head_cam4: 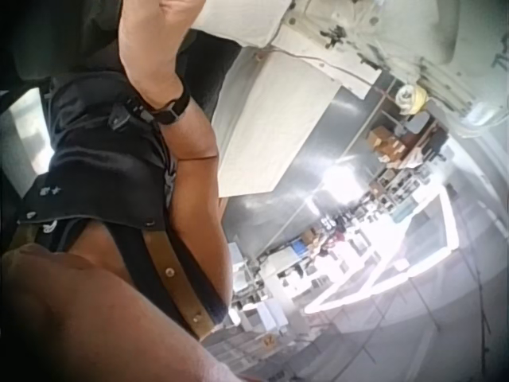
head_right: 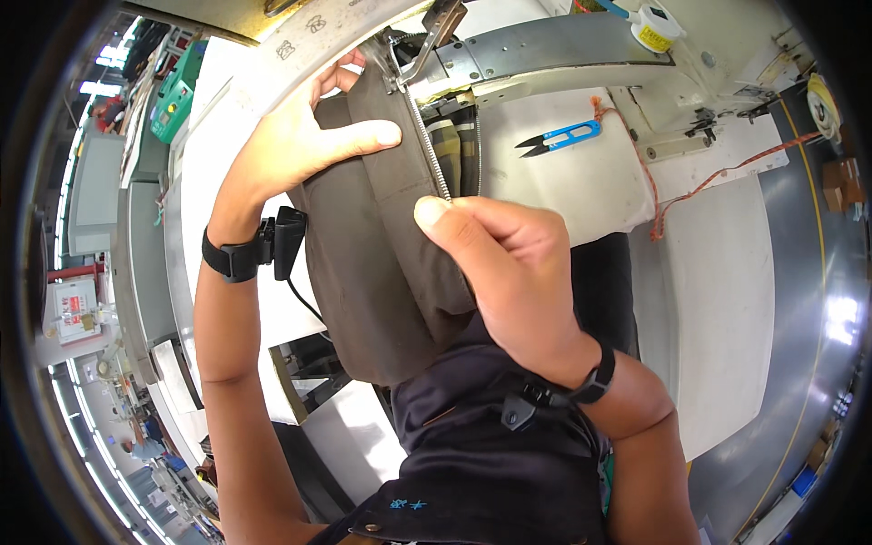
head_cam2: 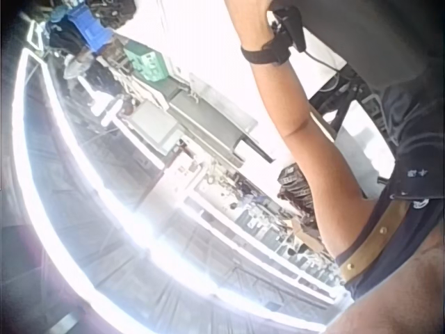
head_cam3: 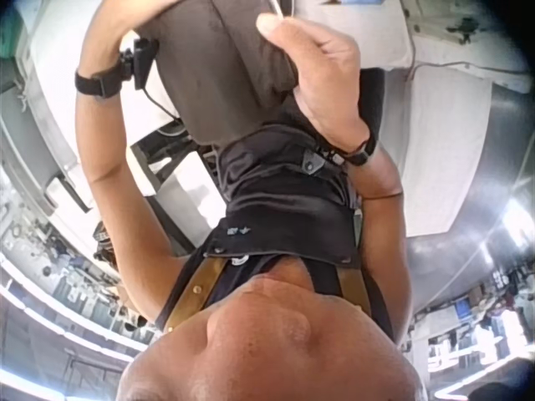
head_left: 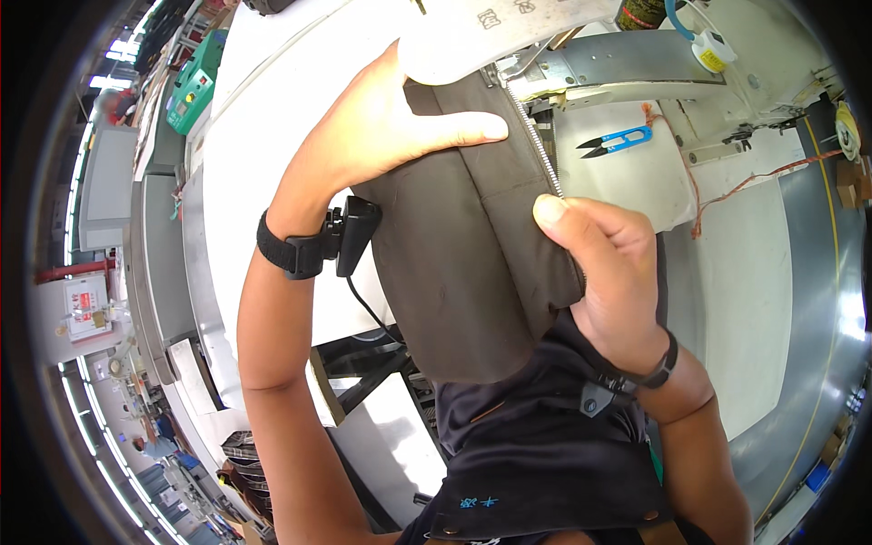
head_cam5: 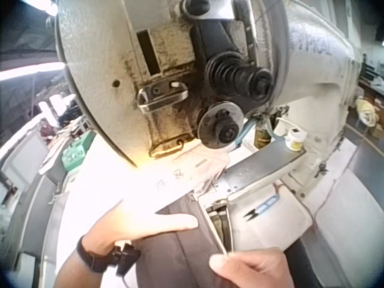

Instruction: The person is sewing a zipper and lining into a bag using an industrial sewing machine.

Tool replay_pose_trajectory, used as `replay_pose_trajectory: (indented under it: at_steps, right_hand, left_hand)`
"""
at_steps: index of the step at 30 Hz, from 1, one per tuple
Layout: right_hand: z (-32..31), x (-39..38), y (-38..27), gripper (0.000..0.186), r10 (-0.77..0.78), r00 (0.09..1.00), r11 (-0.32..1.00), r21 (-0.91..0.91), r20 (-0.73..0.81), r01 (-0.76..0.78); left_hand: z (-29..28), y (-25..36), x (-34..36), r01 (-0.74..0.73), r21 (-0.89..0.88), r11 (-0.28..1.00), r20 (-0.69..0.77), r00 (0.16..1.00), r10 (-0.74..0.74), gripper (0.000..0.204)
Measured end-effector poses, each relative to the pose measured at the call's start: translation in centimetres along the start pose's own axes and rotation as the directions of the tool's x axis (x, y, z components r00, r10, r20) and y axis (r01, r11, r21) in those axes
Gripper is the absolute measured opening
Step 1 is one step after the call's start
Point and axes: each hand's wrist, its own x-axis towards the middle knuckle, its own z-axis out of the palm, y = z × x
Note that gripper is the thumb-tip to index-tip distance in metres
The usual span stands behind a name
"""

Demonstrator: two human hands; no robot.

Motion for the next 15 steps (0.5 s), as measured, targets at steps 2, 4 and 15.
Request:
replay_pose_trajectory:
  at_steps: [2, 4, 15]
  right_hand:
    - [0.1, 0.5, 0.3, 0.027, 0.048, 0.999, 0.995, 0.085, -0.021, -0.046]
    - [0.2, 0.8, 0.4, 0.025, 0.031, 0.999, 0.996, 0.088, -0.021, -0.029]
    - [0.1, 1.6, 0.6, 0.024, -0.012, 1.0, 1.0, -0.005, 0.003, 0.012]
  left_hand:
    - [0.0, -0.2, 0.2, 0.01, -0.007, 1.0, -0.006, 1.0, -0.01, 0.08]
    - [-0.2, -0.4, 0.5, 0.008, -0.025, 1.0, -0.003, 1.0, -0.008, 0.079]
    - [-0.6, -0.3, 1.0, 0.112, -0.05, 0.992, 0.045, 0.993, -0.11, 0.085]
